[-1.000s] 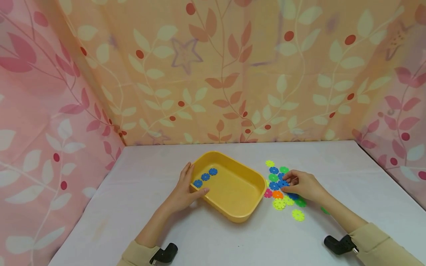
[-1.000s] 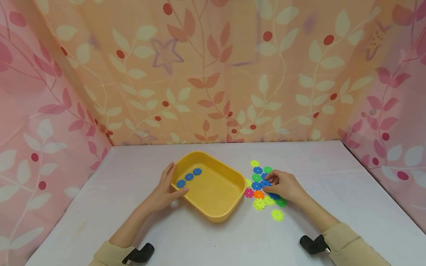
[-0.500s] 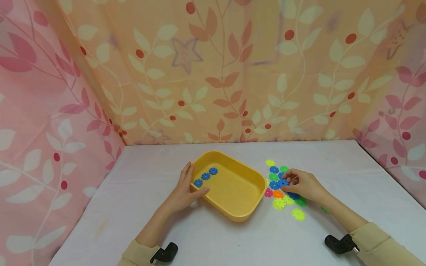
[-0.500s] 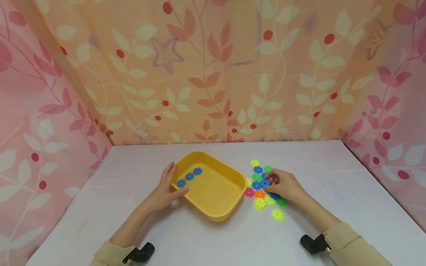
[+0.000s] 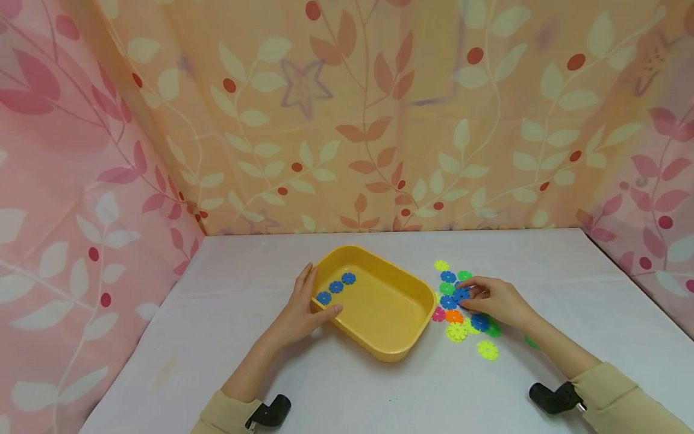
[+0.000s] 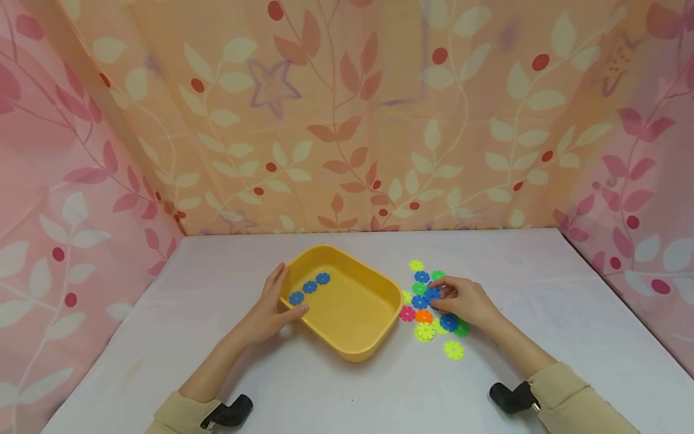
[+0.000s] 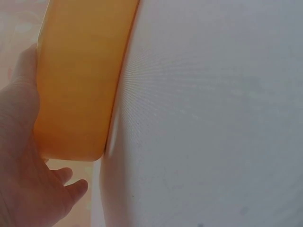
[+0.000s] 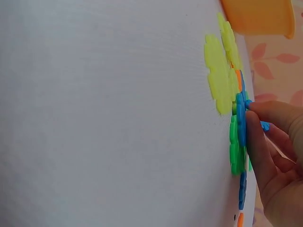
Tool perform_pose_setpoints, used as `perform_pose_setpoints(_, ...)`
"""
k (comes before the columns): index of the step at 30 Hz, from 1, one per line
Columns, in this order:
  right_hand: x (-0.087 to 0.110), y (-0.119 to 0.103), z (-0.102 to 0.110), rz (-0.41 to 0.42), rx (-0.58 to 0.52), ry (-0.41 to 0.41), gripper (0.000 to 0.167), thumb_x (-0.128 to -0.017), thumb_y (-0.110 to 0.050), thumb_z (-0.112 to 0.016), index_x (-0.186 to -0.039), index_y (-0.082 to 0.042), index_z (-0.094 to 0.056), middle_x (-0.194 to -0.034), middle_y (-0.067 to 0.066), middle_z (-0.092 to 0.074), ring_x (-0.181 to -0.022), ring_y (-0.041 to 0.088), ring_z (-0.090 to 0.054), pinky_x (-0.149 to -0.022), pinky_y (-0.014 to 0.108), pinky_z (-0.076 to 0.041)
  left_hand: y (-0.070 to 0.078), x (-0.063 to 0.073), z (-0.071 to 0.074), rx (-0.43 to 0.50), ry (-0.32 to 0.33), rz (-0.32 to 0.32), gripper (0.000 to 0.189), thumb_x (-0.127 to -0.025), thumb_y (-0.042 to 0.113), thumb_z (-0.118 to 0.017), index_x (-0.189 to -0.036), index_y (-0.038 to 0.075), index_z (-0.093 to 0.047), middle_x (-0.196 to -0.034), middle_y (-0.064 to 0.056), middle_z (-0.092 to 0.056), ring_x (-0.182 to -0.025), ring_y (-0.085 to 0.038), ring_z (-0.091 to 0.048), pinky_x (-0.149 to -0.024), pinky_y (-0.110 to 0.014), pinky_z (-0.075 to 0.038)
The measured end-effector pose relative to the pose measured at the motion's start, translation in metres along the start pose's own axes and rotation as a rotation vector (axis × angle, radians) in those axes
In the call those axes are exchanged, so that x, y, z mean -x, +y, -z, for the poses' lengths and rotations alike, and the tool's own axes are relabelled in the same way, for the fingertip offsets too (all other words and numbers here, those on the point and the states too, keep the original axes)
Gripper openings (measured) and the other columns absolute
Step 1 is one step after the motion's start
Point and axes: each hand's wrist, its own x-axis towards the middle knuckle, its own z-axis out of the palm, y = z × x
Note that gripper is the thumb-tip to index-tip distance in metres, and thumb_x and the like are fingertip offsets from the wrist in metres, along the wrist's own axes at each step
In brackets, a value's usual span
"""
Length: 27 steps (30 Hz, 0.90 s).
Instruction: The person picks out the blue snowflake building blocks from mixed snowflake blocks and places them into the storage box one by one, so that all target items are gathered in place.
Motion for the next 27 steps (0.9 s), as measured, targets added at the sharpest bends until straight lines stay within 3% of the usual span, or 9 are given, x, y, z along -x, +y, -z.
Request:
perform_pose_setpoints(7,-0.003,-0.002,0.004,-0.081,-0.18,-0.052,0.041,-0.094,-0.024,-0.067,-0.126,0.0,-0.06,-0.088,0.01,-0.061,-0.075,0.021,-0.067,-0.069,0.024,-0.056,0.0,0.0,0.001,0.007,0.001,0.0,0.107,-0.083,0.053,-0.072,-0.158,0.012,-0.007,-0.163,-0.004,0.004,-0.147,-0.03,-0.008,-0.114,-0.055,-0.016)
perform_pose_setpoints(11,-0.009,-0.017,0.013,-0.089,-0.269,-0.067,0.046,-0.096,-0.027,-0.064,-0.132,0.001,-0.055,-0.093,0.011,-0.063,-0.083,0.025,-0.068,-0.075,0.028,-0.056,0.0,0.0,0.001,0.01,-0.002,0.002,0.108,-0.083,0.054,-0.072,-0.158,0.011,-0.007,-0.163,-0.003,0.005,-0.147,-0.029,-0.007,-0.114,-0.054,-0.016)
perform_pose_setpoints(18,-0.038,-0.083,0.017,-0.004,-0.36,-0.18,0.046,-0.095,-0.028,-0.066,-0.133,-0.004,-0.056,-0.108,0.016,-0.065,-0.1,0.036,-0.064,-0.089,0.045,-0.052,0.0,0.0,0.002,0.01,0.004,-0.001,0.107,-0.084,0.052,-0.072,-0.158,0.011,-0.007,-0.163,-0.004,0.004,-0.147,-0.03,-0.009,-0.114,-0.055,-0.017)
perform_pose_setpoints(23,-0.067,-0.133,0.0,0.057,-0.385,-0.349,0.036,-0.094,-0.021,-0.067,-0.126,-0.007,-0.062,-0.104,0.015,-0.066,-0.102,0.04,-0.063,-0.09,0.047,-0.051,0.001,0.0,0.001,0.017,0.003,-0.006,0.106,-0.084,0.051,-0.072,-0.158,0.012,-0.007,-0.163,-0.004,0.005,-0.147,-0.031,-0.009,-0.114,-0.054,-0.016)
perform_pose_setpoints(27,-0.088,-0.165,-0.021,0.111,-0.396,-0.47,0.032,-0.094,-0.014,-0.066,-0.124,-0.004,-0.063,-0.102,0.012,-0.068,-0.097,0.034,-0.065,-0.09,0.044,-0.051,0.002,0.0,0.0,0.018,0.004,-0.008,0.105,-0.084,0.05,-0.072,-0.158,0.011,-0.008,-0.162,-0.005,0.004,-0.147,-0.031,-0.009,-0.115,-0.053,-0.016)
